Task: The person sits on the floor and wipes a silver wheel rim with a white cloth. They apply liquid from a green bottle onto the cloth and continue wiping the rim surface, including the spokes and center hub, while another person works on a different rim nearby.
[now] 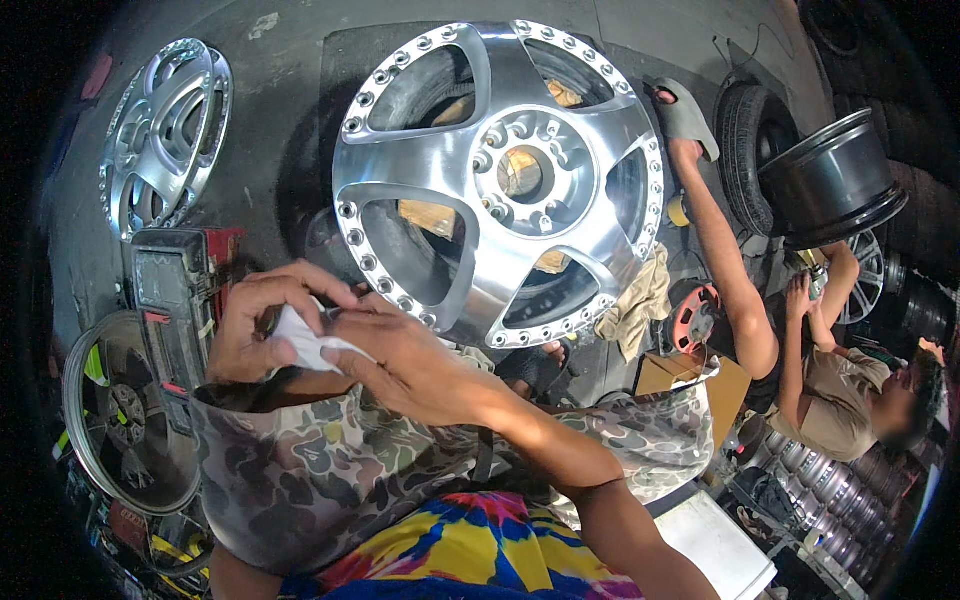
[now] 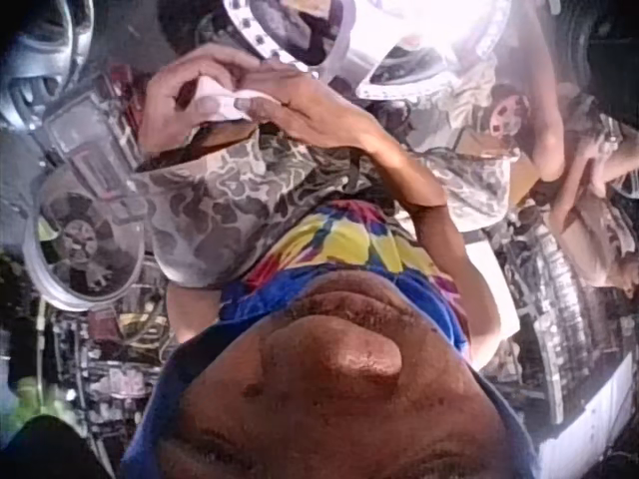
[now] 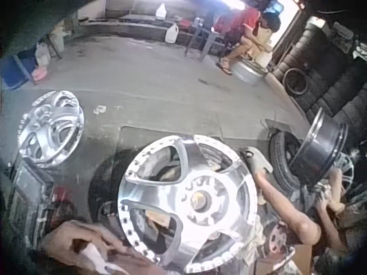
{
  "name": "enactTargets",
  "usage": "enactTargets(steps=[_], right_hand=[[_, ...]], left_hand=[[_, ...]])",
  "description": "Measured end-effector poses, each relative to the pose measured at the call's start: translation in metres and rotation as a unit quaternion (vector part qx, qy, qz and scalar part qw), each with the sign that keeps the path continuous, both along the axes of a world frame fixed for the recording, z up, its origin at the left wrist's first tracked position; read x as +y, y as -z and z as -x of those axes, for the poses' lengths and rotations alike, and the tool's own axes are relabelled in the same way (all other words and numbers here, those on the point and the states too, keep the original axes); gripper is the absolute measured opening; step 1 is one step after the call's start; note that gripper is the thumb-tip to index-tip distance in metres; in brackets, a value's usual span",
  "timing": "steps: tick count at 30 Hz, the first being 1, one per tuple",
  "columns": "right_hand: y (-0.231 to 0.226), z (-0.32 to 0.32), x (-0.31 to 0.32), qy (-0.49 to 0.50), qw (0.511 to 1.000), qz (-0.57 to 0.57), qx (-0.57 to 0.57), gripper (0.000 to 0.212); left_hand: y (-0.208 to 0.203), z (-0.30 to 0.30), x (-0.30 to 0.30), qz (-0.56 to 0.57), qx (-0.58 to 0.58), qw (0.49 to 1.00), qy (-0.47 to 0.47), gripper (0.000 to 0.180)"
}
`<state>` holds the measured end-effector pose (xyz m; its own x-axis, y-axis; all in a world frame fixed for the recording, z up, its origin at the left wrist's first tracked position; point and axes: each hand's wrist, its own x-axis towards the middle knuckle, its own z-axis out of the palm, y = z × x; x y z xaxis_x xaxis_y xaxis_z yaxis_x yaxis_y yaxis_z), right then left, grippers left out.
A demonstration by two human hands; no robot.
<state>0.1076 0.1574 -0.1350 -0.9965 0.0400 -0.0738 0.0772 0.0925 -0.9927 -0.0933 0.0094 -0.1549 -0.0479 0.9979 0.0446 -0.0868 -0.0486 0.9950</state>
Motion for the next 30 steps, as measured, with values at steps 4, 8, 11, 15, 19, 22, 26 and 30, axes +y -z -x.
enactTargets(steps=[4, 8, 11, 15, 19, 22, 26, 30], right_hand=[[-0.004, 0.003, 0.015, 0.042, 0.995, -0.033, -0.082, 0.02], [-0.001, 0.01, 0.007, 0.142, 0.977, 0.065, -0.146, 0.038], [0.002, 0.012, 0.004, 0.133, 0.978, 0.025, -0.161, 0.048], [0.028, -0.005, 0.004, 0.197, 0.959, 0.074, -0.188, 0.016], [0.022, 0.001, 0.012, 0.226, 0.952, 0.099, -0.179, 0.019], [0.012, 0.006, 0.009, 0.192, 0.95, 0.103, -0.223, 0.021], [-0.006, -0.003, 0.023, 0.087, 0.987, -0.101, -0.09, 0.027], [-0.02, -0.013, 0.027, 0.127, 0.979, -0.061, 0.145, 0.028]], left_hand=[[-0.014, -0.005, 0.004, 0.061, 0.047, 0.997, -0.012, 0.034], [-0.016, -0.015, -0.009, 0.205, 0.054, 0.965, -0.156, 0.018], [-0.01, -0.006, -0.012, 0.223, -0.047, 0.935, -0.273, 0.025], [-0.014, -0.01, 0.006, 0.167, -0.19, 0.843, -0.475, 0.028], [0.01, -0.004, -0.006, 0.149, -0.098, 0.851, -0.494, 0.033], [0.025, 0.003, -0.012, 0.135, -0.074, 0.841, -0.519, 0.035], [0.043, 0.011, -0.034, 0.208, 0.01, 0.869, -0.449, 0.037], [0.056, -0.008, -0.065, 0.248, 0.394, 0.855, -0.228, 0.03]])
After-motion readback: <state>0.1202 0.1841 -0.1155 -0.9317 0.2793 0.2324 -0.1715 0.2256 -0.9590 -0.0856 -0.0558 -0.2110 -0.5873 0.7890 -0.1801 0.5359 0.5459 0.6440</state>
